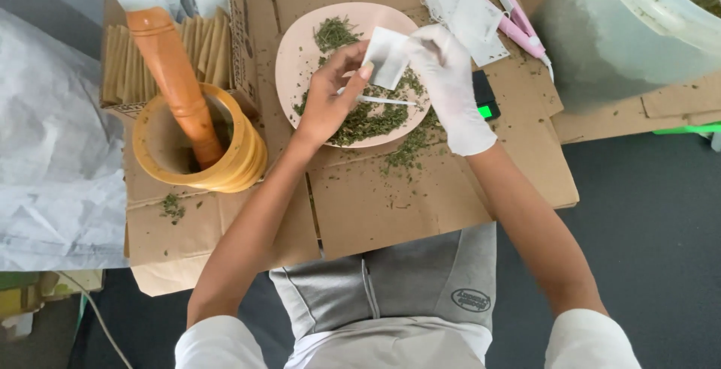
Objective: The person fills small white bags with dried leaves using a spoon, weighs them on a digital scale, and organizes them in a tray.
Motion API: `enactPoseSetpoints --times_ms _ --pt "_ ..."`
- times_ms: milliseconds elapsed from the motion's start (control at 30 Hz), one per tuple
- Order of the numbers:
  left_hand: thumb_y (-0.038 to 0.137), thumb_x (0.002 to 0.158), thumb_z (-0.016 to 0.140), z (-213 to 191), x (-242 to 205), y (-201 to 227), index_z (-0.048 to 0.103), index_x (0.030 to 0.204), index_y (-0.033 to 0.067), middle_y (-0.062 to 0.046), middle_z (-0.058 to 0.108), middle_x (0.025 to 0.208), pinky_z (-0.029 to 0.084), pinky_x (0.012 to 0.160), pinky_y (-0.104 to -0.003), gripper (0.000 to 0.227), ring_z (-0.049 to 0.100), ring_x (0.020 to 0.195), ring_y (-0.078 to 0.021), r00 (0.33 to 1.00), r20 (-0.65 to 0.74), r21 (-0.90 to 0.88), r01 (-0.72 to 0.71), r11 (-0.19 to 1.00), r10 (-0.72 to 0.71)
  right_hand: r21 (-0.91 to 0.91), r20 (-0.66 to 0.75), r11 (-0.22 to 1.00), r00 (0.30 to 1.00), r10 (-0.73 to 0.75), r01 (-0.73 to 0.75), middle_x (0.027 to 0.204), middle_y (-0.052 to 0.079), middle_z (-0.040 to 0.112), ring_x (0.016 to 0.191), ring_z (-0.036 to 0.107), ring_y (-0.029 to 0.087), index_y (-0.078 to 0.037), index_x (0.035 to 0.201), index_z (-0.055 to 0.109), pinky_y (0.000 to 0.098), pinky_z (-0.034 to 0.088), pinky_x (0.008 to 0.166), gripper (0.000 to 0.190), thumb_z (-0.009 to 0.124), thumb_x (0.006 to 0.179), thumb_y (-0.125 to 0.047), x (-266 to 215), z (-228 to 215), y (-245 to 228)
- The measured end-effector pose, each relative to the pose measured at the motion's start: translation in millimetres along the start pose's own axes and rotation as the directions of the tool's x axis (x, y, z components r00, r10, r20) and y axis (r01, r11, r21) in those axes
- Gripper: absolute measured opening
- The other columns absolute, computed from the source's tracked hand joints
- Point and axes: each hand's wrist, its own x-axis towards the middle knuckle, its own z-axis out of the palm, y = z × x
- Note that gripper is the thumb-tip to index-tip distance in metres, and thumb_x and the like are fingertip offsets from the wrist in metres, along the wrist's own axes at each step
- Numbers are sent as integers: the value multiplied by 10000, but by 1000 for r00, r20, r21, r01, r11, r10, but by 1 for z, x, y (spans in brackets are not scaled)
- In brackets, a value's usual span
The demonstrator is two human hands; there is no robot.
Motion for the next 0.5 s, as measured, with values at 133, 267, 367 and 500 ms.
enactPoseSetpoints --times_ms 133,267,367,500 --pt "390 1129 619 -8 2 -3 670 949 139 58 541 817 344 689 -234 313 444 738 -63 992 -120 -36 34 999 -38 -13 95 998 993 70 -69 1041 -11 743 993 665 103 -132 1043 727 270 526 921 43 692 1018 -131 8 33 3" --pt "396 1092 685 -24 3 -16 461 756 190 82 373 715 288 673 -243 453 341 698 -55 962 -269 76 73 994 -50 -173 110 984 994 -17 36 1191 29 765 1171 694 169 -143 1194 730 324 516 1024 236 613 1056 -295 15 38 20" --pt "336 1081 743 -39 8 -49 657 849 180 24 593 753 475 710 -306 292 562 763 -80 944 -320 64 102 993 -76 -338 177 905 962 -208 258 1002 54 773 971 717 212 -125 1097 765 356 546 882 141 737 1033 -246 8 31 36" --pt "270 1078 782 -42 6 -43 823 1045 123 -105 831 927 668 837 -398 156 780 962 -148 939 -314 -29 137 990 -139 -587 441 314 620 -649 746 842 14 667 851 709 252 -262 924 736 429 510 823 340 882 946 -569 7 24 88"
